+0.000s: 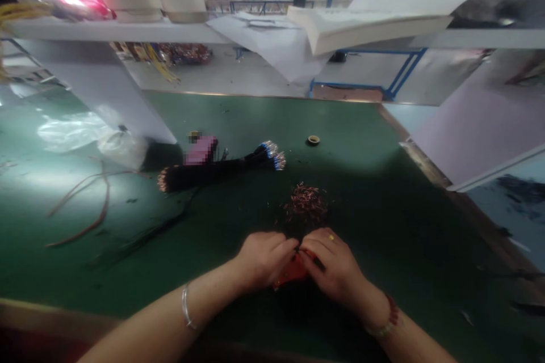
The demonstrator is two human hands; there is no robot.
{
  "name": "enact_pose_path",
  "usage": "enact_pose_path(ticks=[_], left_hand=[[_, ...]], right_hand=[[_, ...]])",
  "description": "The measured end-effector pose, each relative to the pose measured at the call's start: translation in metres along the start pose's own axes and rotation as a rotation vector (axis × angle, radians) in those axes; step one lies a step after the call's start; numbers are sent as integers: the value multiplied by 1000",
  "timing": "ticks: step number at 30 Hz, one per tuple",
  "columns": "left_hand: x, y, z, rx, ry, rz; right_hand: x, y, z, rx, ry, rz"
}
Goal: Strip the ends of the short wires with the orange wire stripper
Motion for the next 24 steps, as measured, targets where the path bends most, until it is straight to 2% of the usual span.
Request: enact_pose_path(ticks=[9, 16, 24], left_hand=[[0, -7, 20, -71, 72, 14], [0, -4, 12, -59, 7, 24], [0, -2, 15, -54, 4, 37]], right_hand=[[-6, 6, -7, 19, 42, -33], [-6, 11, -6, -3, 11, -94], [-7, 9, -9, 44, -7, -90]])
Point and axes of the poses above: each hand's wrist, its own x-axis away from the middle knuckle, its own y-axis out of the palm, z = x × y, the point moved 10 cm from there along -x, towards the middle knuckle, and after that the axes turned 3 degrees about -y, right-handed, at the moved point
